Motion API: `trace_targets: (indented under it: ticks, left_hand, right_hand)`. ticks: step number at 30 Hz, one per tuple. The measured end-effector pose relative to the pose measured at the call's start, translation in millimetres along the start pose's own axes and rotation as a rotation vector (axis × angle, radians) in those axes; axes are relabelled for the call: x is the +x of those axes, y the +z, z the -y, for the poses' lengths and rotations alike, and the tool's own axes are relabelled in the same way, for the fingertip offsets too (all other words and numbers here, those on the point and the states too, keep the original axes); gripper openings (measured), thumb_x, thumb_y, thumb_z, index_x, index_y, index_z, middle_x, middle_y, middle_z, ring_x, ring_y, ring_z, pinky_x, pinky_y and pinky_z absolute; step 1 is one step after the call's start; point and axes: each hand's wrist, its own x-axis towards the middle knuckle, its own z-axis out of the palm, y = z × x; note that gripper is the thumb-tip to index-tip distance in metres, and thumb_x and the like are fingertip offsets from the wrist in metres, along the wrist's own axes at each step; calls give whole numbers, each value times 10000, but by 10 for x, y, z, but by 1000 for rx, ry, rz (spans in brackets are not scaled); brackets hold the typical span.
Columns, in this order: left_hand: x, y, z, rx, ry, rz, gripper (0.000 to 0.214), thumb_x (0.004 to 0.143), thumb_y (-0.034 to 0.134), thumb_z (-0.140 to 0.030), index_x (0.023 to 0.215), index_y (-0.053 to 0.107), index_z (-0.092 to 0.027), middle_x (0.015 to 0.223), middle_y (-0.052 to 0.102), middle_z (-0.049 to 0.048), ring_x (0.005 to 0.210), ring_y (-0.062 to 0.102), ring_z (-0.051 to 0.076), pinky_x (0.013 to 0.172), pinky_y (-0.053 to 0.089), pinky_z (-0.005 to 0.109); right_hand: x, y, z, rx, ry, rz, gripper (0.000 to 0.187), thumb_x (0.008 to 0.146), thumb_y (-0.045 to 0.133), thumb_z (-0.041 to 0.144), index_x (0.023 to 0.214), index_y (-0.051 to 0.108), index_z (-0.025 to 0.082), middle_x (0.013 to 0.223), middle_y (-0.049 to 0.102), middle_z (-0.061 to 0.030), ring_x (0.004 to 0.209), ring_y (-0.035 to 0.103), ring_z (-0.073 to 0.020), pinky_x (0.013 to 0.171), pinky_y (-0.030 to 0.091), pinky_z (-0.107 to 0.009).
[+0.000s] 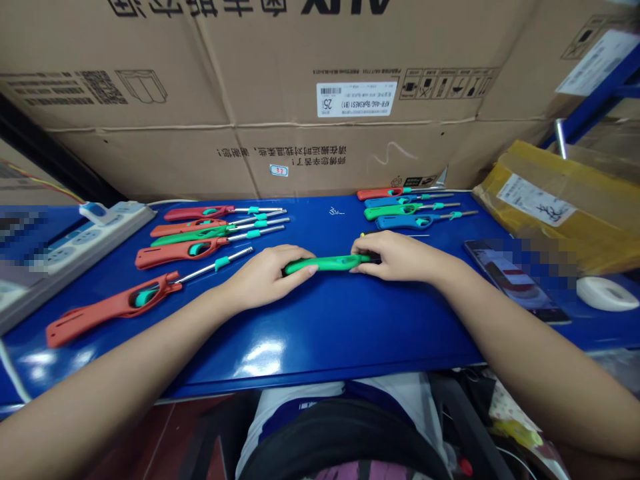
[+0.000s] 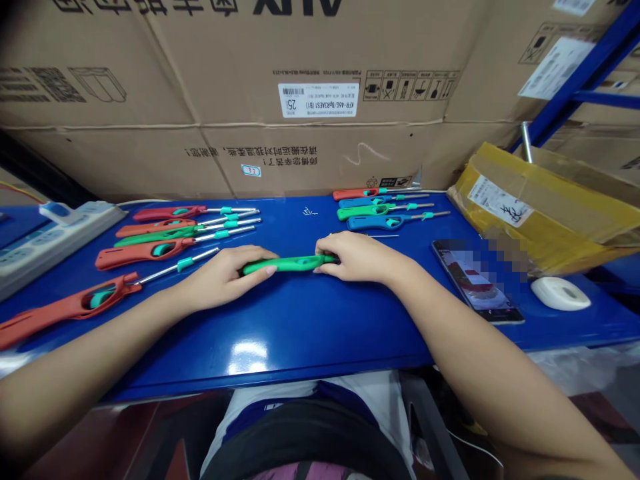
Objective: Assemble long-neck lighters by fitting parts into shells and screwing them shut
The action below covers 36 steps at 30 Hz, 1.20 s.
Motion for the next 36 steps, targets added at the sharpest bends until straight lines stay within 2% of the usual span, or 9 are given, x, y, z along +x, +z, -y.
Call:
trace_targets:
  ticks: [7,9,13,17,20,26,29,32,36]
  left_hand:
    - [-6,33,53,42,80,0,380,1005,566,-422,1275,698,-189,1133,670,94,1025,666,226,887,557,335]
    - [-9,30,69,63,92,-10,373,995,581,-415,1268,705,-193,1142,669,93,1035,666,228,921,553,349]
    - [-19,-21,91,124,65,-36,399,943,631,-421,1243,710,-169,1108,693,93,1002,677,235,902,552,358]
    - [-22,-112,92,169,56,-2,326,900,657,-383,1123,737,-159,979,711,72,869,669,215,796,537,343]
    - [-23,-149,93,154,81,27,285,913,654,-380,1070,745,-161,991,717,76,874,671,210,809,537,338]
    - [-34,-132,95,81,66,44,327,952,668,-430,1134,757,-173,1022,705,75,875,685,189,807,545,312]
    - [-34,-100,86,68,52,43,344,955,675,-447,1139,766,-172,986,695,68,818,677,176,762,549,301]
    - [-28,-43,80,21,83,27,368,946,693,-471,1161,767,-182,969,692,59,818,677,171,754,552,290]
    - [-25,23,71,-14,136,-6,384,941,709,-465,1202,758,-188,1052,714,77,944,695,195,865,564,308]
  right_hand:
    - [-65,-98,-15,-60,-27,-6,95,838,637,204,926,673,202,929,667,-34,810,589,-188,723,420,-311]
    - [-58,-101,-21,-122,35,-80,113,830,642,224,930,693,208,987,680,-41,859,617,-209,752,436,-332]
    - [-34,-68,-70,-225,235,-250,228,893,582,241,1090,693,213,1165,646,-86,910,652,-239,704,469,-348]
    - [-31,-33,-135,-322,392,-247,349,906,616,299,1238,637,194,1287,583,-143,956,675,-298,665,509,-382]
    - [-28,-5,-188,-330,441,-215,437,922,630,332,1334,582,192,1315,555,-162,1004,680,-321,720,551,-408]
    - [-11,2,-214,-232,359,-242,244,887,655,229,1120,582,222,1196,623,-105,1044,668,-289,787,555,-385]
    - [-17,-41,-170,-201,271,-295,279,903,641,235,1168,555,234,1196,657,-87,1052,662,-281,791,547,-385]
    - [-20,-83,-117,-182,228,-430,363,944,604,300,1294,545,225,1284,604,-125,963,665,-268,751,547,-396]
    - [6,-93,-57,-27,133,-686,258,973,563,333,1186,612,196,1195,574,-137,726,606,-190,672,550,-384]
